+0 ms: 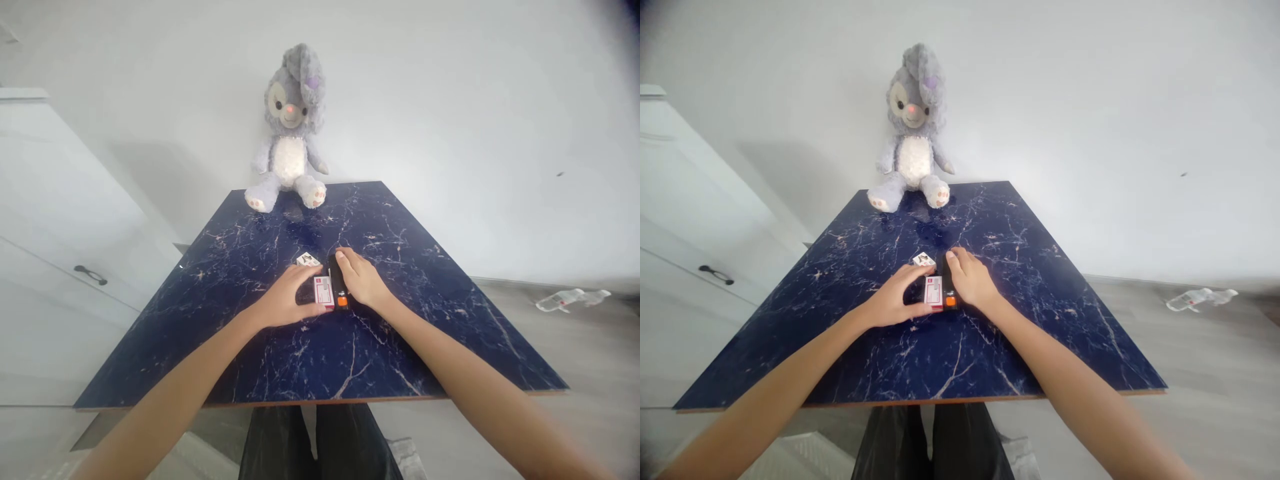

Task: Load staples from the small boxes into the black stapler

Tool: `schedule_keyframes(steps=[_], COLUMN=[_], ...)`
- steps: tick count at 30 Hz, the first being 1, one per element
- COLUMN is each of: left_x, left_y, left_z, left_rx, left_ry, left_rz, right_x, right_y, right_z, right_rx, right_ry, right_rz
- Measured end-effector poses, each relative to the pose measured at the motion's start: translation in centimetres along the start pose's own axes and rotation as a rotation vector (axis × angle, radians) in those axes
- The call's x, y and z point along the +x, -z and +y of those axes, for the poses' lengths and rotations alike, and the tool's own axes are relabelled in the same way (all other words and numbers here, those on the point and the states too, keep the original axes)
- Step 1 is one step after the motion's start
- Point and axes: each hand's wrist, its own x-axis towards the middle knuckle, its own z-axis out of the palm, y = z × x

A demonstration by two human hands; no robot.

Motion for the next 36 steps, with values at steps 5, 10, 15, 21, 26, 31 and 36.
schedule_keyframes(steps=[5,10,15,21,26,31,36], left_x=[1.0,1.6,1.3,0.2,-0.4,-0.2,0.0], left_y=[-0.2,-0.7,0.0,0.7,-0.3,-1.0,-0.8], left_z=[-2.4,-3.0,-2.0,-1.5,-1.2,-1.5,-0.7], left_rx=[0.128,0.102,0.013,-0.025,0.0,-0.024,-0.014], left_ry=[0.111,0.118,0.121,0.095,0.13,0.139,0.166], left_rz=[0.171,0.125,-0.039,-0.17,-0.126,-0.09,-0.069], right_x=[0.0,0.1,0.1,0.2,0.1,0.1,0.2], right_y=[-0.3,-0.5,0.1,0.4,0.5,0.6,0.6], right_z=[0.3,0.5,0.7,1.0,0.6,0.5,0.4], right_rx=[-0.019,-0.037,-0.027,0.002,-0.011,-0.031,-0.042], right_ry=[0.02,0.053,0.035,0.027,0.042,0.05,0.069], right_rz=[0.011,0.012,0.048,0.043,0.048,0.041,0.042])
